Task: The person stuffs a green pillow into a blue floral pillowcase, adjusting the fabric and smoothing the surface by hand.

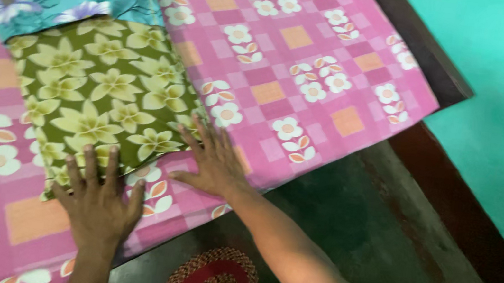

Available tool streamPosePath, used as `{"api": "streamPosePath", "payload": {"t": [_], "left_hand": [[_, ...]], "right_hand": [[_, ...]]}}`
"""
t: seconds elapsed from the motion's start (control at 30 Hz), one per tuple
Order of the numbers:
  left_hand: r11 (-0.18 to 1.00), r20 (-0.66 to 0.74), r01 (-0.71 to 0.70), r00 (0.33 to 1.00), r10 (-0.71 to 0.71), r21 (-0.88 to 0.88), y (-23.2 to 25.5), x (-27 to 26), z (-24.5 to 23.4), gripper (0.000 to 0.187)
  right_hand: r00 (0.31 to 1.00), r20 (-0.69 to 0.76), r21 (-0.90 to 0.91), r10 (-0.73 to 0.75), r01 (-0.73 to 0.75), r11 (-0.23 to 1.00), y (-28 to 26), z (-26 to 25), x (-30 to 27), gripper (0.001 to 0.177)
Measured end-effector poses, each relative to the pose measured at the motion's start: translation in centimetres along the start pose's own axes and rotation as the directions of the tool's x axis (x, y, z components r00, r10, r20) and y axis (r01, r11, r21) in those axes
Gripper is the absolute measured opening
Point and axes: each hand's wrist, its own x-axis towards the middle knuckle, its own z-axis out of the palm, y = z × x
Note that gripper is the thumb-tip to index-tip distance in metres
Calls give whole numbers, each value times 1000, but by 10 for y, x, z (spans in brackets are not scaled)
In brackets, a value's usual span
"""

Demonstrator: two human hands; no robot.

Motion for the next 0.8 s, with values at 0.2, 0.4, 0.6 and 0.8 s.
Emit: {"api": "streamPosePath", "payload": {"t": [0.2, 0.4, 0.6, 0.8], "left_hand": [[990, 92, 65, 993, -77, 123, 3, 4, -4, 80], [984, 28, 28, 999, -33, 173, 1, 7, -6, 79], [987, 24, 28, 999, -32, 156, 1, 10, -10, 76], [980, 55, 44, 997, -56, 195, 0, 12, -6, 72]], "right_hand": [[1000, -10, -12, 10, -10, 1000, -6, -8, -3, 110], [994, -107, 21, -38, 40, 999, -5, -4, -3, 108], [962, -266, 122, -67, 103, 987, 5, 3, 3, 92], [923, -327, 25, -204, 225, 974, -12, -16, 79, 90]]}}
